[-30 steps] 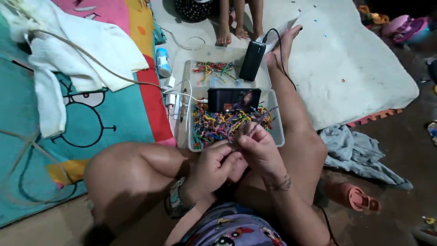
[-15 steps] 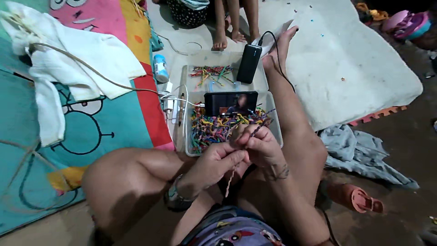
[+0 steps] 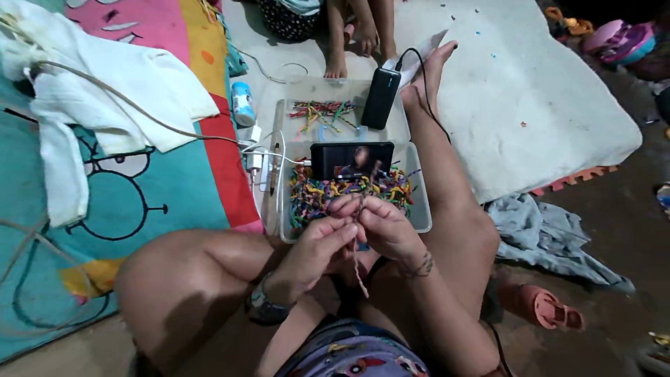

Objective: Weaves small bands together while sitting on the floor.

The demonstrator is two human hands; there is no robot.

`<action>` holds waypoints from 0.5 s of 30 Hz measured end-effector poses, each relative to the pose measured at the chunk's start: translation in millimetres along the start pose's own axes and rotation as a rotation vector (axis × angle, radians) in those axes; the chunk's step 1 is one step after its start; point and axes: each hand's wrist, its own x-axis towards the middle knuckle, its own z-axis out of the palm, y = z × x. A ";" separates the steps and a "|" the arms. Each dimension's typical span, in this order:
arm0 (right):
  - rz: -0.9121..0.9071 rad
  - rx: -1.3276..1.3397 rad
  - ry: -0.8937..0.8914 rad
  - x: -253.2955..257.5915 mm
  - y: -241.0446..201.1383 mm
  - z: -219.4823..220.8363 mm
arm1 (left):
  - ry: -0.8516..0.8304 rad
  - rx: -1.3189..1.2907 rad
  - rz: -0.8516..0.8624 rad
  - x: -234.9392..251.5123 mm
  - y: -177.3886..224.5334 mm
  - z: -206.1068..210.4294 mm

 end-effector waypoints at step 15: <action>-0.031 0.168 0.422 -0.3 5.9 13.7 | 0.196 0.864 0.388 6.8 -23.7 6.5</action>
